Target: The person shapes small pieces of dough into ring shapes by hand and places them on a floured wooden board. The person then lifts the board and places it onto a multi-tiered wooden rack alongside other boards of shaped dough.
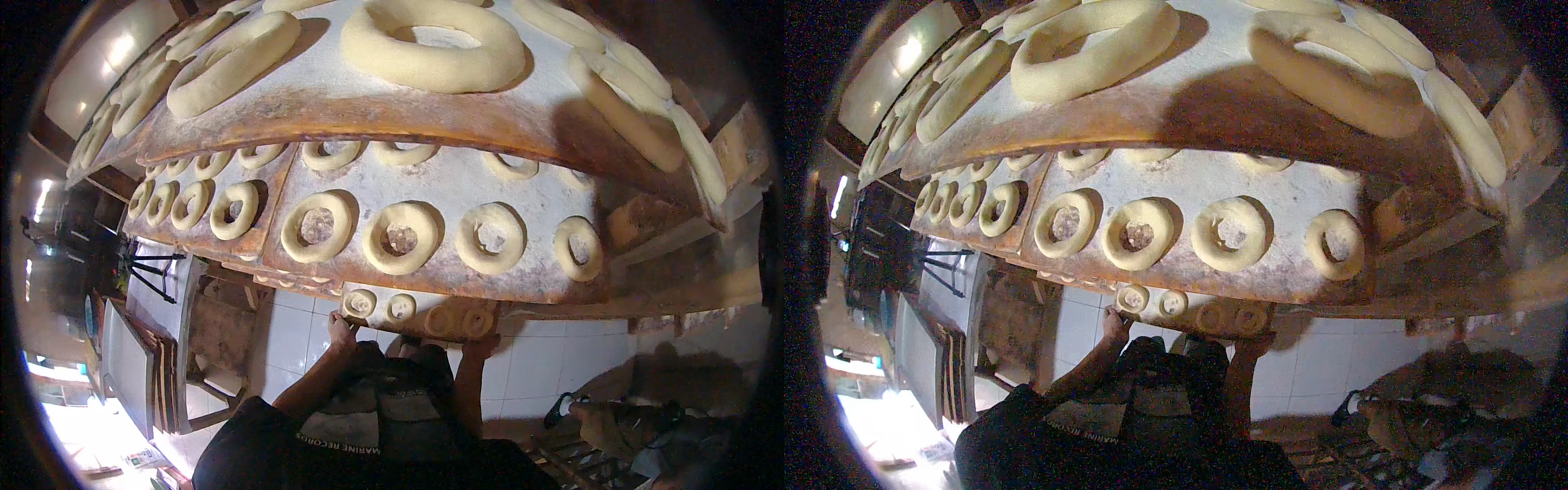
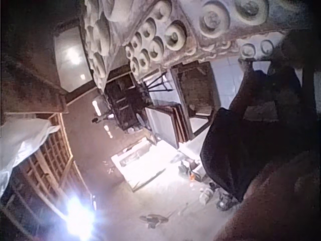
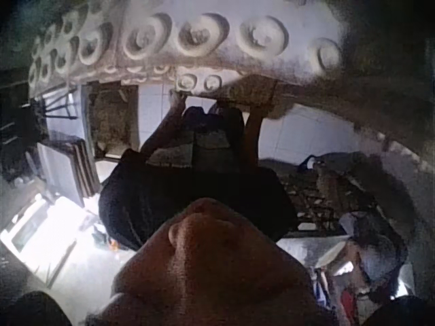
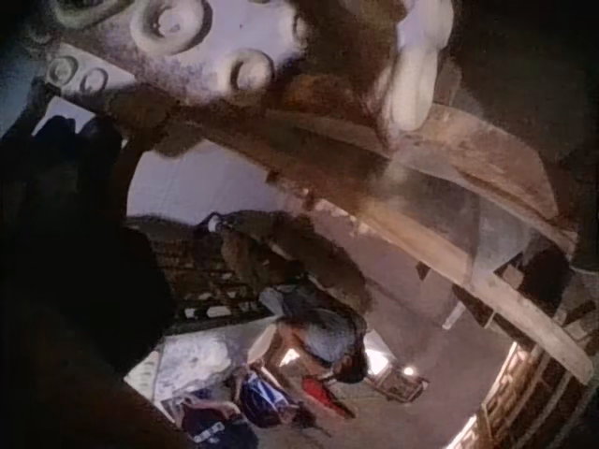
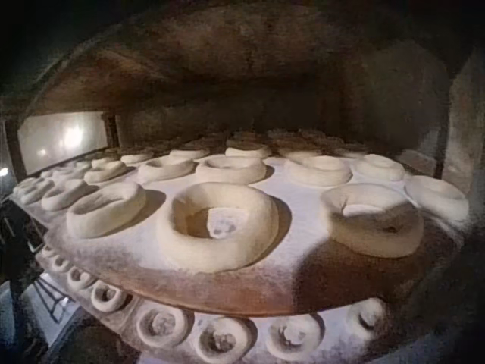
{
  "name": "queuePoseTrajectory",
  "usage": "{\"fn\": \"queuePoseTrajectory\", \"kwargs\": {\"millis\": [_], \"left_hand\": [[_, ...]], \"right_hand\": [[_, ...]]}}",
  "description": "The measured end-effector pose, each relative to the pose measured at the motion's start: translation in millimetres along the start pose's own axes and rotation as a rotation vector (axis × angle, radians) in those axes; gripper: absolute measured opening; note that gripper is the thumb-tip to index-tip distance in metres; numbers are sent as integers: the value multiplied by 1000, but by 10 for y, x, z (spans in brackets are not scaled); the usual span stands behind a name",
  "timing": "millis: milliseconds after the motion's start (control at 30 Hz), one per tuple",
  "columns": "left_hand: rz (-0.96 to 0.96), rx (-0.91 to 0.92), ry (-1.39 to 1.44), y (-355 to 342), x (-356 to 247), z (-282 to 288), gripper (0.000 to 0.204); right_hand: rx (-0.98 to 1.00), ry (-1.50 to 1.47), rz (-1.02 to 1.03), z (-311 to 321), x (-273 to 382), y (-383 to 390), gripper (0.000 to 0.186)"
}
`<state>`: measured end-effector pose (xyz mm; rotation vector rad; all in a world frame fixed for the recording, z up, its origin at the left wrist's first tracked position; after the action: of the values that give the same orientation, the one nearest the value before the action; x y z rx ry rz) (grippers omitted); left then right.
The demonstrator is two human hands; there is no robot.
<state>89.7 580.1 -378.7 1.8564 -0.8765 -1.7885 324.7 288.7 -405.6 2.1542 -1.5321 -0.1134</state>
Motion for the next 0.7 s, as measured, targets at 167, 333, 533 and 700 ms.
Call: {"fn": "queuePoseTrajectory", "kwargs": {"millis": [167,333,533,700], "left_hand": [[41,-5,15,-33,-53,-67,20],[-20,47,-12,-11,-280,-325,22],[-49,172,29,-235,-196,-321,17],[-143,362,235,-613,-23,-13,21]], "right_hand": [[127,79,30,-227,-39,40,76],[150,600,274,277,14,-506,62],[70,702,227,52,54,-719,55],[40,785,160,-83,-85,-755,49]]}}
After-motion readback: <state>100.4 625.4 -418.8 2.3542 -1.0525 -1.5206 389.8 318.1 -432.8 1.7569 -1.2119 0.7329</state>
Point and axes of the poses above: each hand's wrist, its own y-axis away from the middle knuckle, its own z-axis out of the back of the hand, x = y × z, the point moved 3 cm from there along -y, towards the middle knuckle, and after that the axes turned 9 degrees about -y, right-handed, at the moved point
